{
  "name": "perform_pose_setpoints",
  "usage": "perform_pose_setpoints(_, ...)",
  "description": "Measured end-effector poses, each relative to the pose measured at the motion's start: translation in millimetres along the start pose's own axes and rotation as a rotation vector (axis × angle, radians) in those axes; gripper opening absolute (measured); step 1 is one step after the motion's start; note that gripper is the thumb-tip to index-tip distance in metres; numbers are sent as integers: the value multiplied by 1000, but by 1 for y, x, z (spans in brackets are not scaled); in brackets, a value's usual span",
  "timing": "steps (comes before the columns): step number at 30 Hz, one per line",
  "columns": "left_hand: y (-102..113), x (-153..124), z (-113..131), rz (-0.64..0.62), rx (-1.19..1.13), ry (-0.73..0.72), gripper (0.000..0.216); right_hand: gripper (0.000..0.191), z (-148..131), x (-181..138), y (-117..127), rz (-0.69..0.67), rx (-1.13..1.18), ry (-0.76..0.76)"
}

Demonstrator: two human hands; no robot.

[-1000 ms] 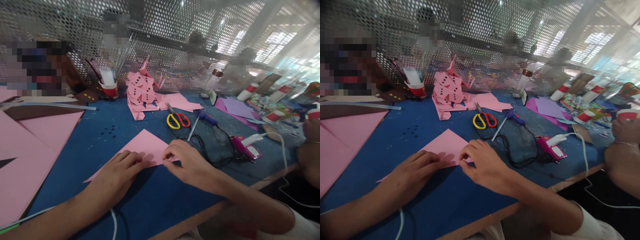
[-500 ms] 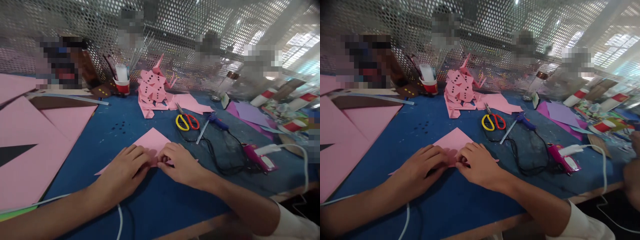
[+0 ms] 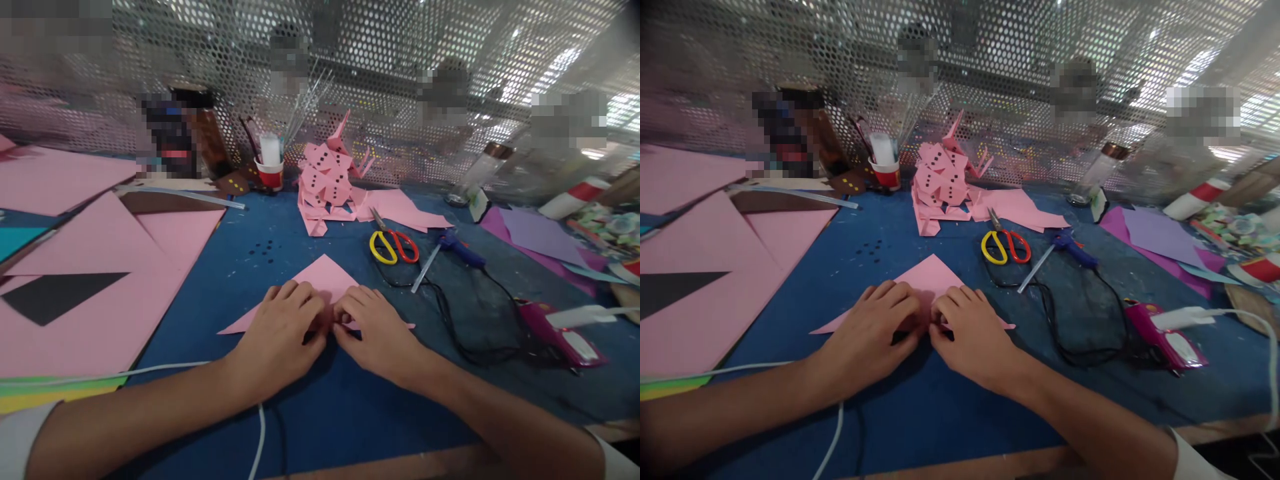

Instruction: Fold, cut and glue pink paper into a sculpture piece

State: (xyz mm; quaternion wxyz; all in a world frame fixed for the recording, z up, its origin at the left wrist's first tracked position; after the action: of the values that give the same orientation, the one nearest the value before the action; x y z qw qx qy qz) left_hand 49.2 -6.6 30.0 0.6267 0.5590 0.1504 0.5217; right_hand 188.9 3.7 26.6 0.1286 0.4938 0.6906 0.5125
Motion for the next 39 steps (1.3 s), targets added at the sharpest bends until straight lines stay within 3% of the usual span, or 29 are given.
perform_pose_setpoints(23,2,-2,-7,-56,58,52,6,8,-1,1,2,-1,31,1)
perform_pose_setpoints(39,14,-12,-19,7,37,70,10,9,-2,0,1,6,34,5)
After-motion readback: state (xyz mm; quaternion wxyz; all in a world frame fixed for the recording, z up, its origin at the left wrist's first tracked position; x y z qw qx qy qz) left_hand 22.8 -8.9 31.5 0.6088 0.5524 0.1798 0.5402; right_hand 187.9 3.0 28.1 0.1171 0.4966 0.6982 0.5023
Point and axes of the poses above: each hand's wrist, its own x-axis towards the middle knuckle, its own y-axis out of the back of the hand, z = x × y, the point moved 6 cm from there along x, towards the middle knuckle, and after that the axes turned 11 degrees about z, right-handed, at the moved point
